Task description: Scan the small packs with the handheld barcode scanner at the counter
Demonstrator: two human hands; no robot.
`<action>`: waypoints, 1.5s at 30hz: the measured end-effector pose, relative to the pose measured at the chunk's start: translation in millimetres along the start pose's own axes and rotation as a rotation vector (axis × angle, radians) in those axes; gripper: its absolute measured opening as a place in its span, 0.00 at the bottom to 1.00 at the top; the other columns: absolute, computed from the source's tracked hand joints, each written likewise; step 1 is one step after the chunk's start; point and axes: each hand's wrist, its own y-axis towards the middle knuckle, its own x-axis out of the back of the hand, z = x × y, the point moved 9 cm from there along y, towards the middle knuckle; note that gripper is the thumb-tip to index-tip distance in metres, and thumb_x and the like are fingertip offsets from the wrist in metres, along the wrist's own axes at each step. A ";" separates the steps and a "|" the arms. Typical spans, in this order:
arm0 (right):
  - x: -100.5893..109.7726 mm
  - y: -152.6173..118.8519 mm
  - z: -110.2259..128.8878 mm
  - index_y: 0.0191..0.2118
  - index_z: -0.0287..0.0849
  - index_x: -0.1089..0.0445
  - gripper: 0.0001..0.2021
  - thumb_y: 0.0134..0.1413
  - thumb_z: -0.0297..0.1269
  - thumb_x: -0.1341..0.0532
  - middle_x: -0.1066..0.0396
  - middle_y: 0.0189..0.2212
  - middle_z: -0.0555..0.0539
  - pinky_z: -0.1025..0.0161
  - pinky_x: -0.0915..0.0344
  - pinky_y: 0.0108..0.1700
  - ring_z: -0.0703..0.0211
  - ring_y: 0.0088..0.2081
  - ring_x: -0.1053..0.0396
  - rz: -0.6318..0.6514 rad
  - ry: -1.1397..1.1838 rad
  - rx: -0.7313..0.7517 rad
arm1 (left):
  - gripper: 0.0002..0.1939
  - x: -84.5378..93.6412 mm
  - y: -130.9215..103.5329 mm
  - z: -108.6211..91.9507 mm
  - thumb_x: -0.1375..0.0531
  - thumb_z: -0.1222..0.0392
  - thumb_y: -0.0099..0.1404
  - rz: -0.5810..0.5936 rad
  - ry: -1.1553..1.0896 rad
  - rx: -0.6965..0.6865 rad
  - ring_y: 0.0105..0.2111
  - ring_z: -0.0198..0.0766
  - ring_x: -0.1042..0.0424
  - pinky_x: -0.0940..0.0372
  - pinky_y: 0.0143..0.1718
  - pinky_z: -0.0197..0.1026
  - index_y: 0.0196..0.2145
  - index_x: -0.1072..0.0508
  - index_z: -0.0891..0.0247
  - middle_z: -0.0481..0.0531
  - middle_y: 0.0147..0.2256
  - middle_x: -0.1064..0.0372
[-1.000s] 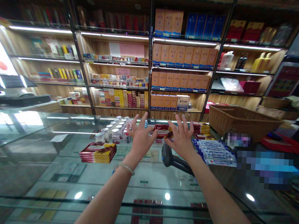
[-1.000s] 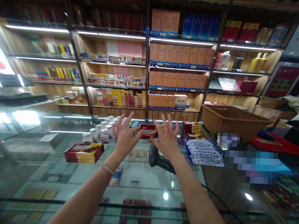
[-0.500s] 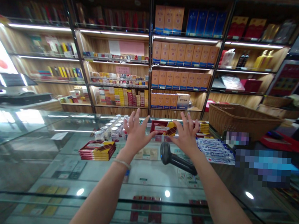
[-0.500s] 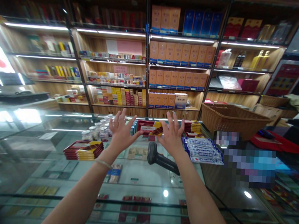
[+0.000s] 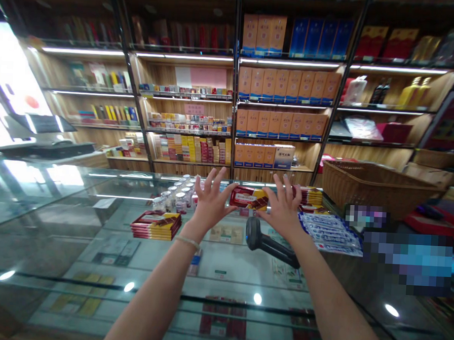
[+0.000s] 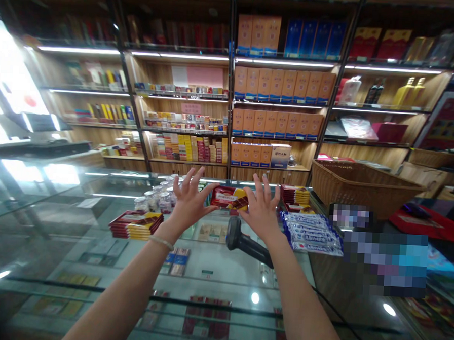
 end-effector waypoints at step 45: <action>-71.8 40.4 261.9 0.56 0.40 0.27 0.31 0.64 0.61 0.47 0.56 0.74 0.36 0.33 0.74 0.71 0.39 0.75 0.65 0.330 0.339 0.298 | 0.34 58.1 -116.2 251.7 0.28 0.36 0.50 0.672 0.036 0.231 0.73 0.64 0.63 0.71 0.68 0.71 0.54 0.23 0.41 0.53 0.74 0.58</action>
